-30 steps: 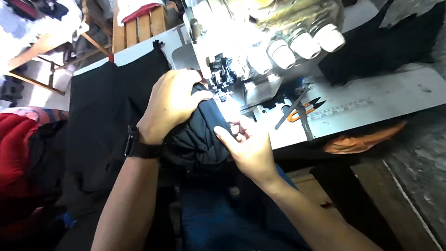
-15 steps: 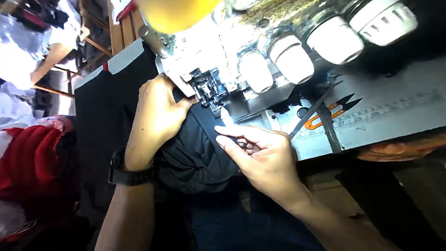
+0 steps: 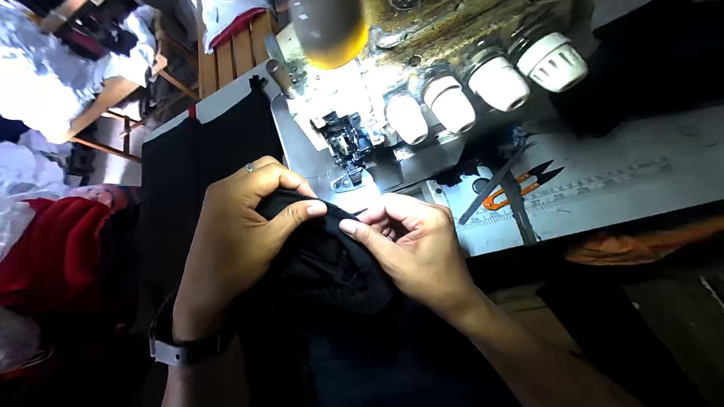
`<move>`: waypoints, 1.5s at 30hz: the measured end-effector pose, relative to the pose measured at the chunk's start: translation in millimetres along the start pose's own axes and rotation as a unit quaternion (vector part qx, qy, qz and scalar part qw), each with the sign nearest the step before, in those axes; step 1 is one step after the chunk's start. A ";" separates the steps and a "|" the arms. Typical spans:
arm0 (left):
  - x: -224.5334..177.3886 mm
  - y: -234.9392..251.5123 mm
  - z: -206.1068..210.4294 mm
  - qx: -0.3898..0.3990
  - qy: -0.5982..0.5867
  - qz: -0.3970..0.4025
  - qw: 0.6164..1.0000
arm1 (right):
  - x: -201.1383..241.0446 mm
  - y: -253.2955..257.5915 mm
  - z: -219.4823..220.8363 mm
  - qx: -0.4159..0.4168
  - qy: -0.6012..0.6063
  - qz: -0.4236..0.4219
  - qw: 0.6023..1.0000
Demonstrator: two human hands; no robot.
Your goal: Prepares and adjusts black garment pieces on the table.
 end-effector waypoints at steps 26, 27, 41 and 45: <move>52.5 71.9 35.2 -0.046 0.108 -0.147 0.982 | -22.9 13.3 -21.2 -0.005 0.130 0.139 0.982; 52.8 72.2 35.0 -0.044 0.104 -0.147 0.983 | -22.5 13.1 -20.7 -0.003 0.134 0.139 0.981; -49.9 -42.9 60.6 -0.049 0.196 -0.040 0.978 | -6.9 7.9 -27.2 0.087 0.100 0.129 0.983; -49.0 -48.3 80.1 -0.055 0.272 -0.048 0.960 | -4.6 5.5 -29.9 0.107 0.089 0.109 0.984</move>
Point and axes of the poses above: each hand's wrist, its own y-axis towards the middle knuckle, its own z-axis out of the palm, x = y × z, the point moved 4 cm from there along y, towards the middle knuckle, and after that the axes turned 3 degrees about -y, right-handed, at the moved point
